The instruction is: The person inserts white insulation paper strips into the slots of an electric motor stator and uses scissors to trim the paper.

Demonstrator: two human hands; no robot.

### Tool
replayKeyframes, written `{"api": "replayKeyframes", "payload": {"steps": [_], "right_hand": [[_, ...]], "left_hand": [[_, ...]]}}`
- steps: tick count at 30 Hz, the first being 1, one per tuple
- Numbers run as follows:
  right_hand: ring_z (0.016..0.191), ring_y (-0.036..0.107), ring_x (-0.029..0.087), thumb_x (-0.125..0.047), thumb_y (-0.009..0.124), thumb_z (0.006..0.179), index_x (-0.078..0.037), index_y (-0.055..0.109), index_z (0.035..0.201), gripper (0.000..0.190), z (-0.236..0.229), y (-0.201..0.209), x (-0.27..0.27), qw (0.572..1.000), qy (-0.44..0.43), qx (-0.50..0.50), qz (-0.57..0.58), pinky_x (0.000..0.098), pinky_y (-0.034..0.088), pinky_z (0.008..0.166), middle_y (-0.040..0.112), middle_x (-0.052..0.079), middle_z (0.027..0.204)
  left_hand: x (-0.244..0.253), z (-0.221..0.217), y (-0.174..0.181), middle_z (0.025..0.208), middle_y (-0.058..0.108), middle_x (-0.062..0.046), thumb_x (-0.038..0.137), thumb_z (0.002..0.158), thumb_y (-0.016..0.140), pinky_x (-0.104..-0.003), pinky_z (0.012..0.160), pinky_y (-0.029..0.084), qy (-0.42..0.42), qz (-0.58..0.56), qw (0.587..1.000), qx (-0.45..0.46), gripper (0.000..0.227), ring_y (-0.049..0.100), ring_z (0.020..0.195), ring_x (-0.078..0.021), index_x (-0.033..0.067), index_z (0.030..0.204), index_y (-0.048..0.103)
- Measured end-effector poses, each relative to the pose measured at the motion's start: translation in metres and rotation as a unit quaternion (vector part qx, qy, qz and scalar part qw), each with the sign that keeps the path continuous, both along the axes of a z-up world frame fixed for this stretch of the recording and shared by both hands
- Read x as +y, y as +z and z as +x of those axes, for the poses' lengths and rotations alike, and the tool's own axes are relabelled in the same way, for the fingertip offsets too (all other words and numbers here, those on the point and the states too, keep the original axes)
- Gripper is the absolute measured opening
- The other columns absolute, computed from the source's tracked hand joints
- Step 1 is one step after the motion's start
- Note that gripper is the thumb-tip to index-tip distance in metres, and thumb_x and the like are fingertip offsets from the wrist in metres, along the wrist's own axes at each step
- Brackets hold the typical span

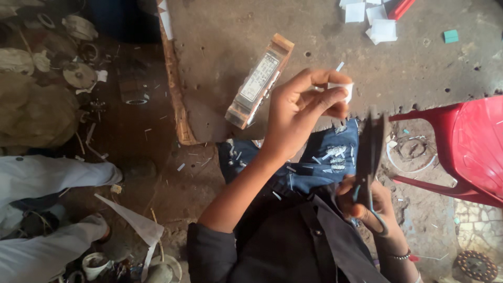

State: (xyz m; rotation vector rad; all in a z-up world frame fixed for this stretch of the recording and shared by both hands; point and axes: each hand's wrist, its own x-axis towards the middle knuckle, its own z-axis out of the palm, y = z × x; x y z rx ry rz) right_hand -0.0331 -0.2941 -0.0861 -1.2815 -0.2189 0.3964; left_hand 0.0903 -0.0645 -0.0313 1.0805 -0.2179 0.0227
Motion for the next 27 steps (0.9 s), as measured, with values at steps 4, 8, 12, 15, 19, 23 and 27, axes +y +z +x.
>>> {"api": "replayKeyframes", "payload": {"steps": [4,8,12,15,19,23,27], "right_hand": [[0.062,0.056,0.015,-0.057,0.079,0.086,0.006,0.064,0.112,0.069,0.005,0.000,0.001,0.996,0.074,0.042,0.022,0.0266,0.042,0.057,0.059,0.007,0.073],[0.063,0.055,0.017,-0.052,0.081,0.087,0.007,0.062,0.111,0.066,0.003,-0.013,0.009,0.987,0.081,0.076,0.120,0.0284,0.045,0.055,0.057,0.008,0.079],[0.060,0.055,0.017,-0.046,0.084,0.085,0.009,0.063,0.107,0.063,-0.001,-0.025,0.007,0.981,0.066,0.101,0.152,0.0281,0.045,0.050,0.056,0.010,0.076],[0.059,0.054,0.016,-0.046,0.083,0.086,0.009,0.063,0.105,0.061,-0.004,-0.033,0.005,0.985,0.060,0.068,0.147,0.0265,0.044,0.049,0.058,0.009,0.074],[0.057,0.053,0.015,-0.045,0.083,0.088,0.009,0.064,0.100,0.058,-0.008,-0.036,0.003,0.987,0.052,0.063,0.136,0.0267,0.045,0.049,0.060,0.009,0.069],[0.057,0.052,0.014,-0.045,0.083,0.087,0.009,0.065,0.099,0.058,-0.008,-0.033,0.004,0.987,0.049,0.058,0.142,0.0257,0.043,0.048,0.060,0.007,0.067],[0.055,0.053,0.014,-0.044,0.084,0.086,0.008,0.065,0.096,0.056,-0.006,-0.028,0.007,0.986,0.051,0.063,0.147,0.0263,0.043,0.045,0.058,0.007,0.068]], "left_hand": [[0.002,-0.001,0.000,0.107,0.076,-0.014,0.009,0.109,0.067,-0.037,0.093,0.066,-0.050,-0.107,0.993,0.031,0.011,0.076,0.101,-0.0199,0.0009,0.116,0.067],[0.006,-0.006,0.000,0.113,0.076,-0.018,0.008,0.107,0.066,-0.041,0.096,0.066,-0.103,-0.143,0.979,0.105,0.021,0.075,0.109,-0.0249,-0.0009,0.127,0.070],[0.013,-0.006,-0.002,0.112,0.076,-0.019,0.007,0.103,0.071,-0.043,0.094,0.068,-0.128,-0.114,0.982,0.085,0.023,0.077,0.107,-0.0265,-0.0018,0.124,0.072],[0.017,-0.004,-0.002,0.117,0.076,-0.018,0.008,0.100,0.074,-0.042,0.093,0.068,-0.140,-0.085,0.984,0.069,0.022,0.077,0.106,-0.0247,-0.0008,0.120,0.074],[0.021,-0.003,0.001,0.110,0.077,-0.017,0.009,0.100,0.075,-0.039,0.093,0.069,-0.149,-0.059,0.986,0.036,0.021,0.077,0.100,-0.0216,0.0007,0.119,0.075],[0.025,-0.002,0.005,0.108,0.077,-0.015,0.008,0.100,0.074,-0.036,0.094,0.069,-0.150,-0.026,0.988,0.012,0.019,0.077,0.099,-0.0194,0.0016,0.118,0.075],[0.025,-0.001,0.010,0.105,0.079,-0.012,0.009,0.099,0.074,-0.034,0.089,0.065,-0.149,0.024,0.988,-0.022,0.016,0.079,0.093,-0.0170,0.0030,0.114,0.076]]}}
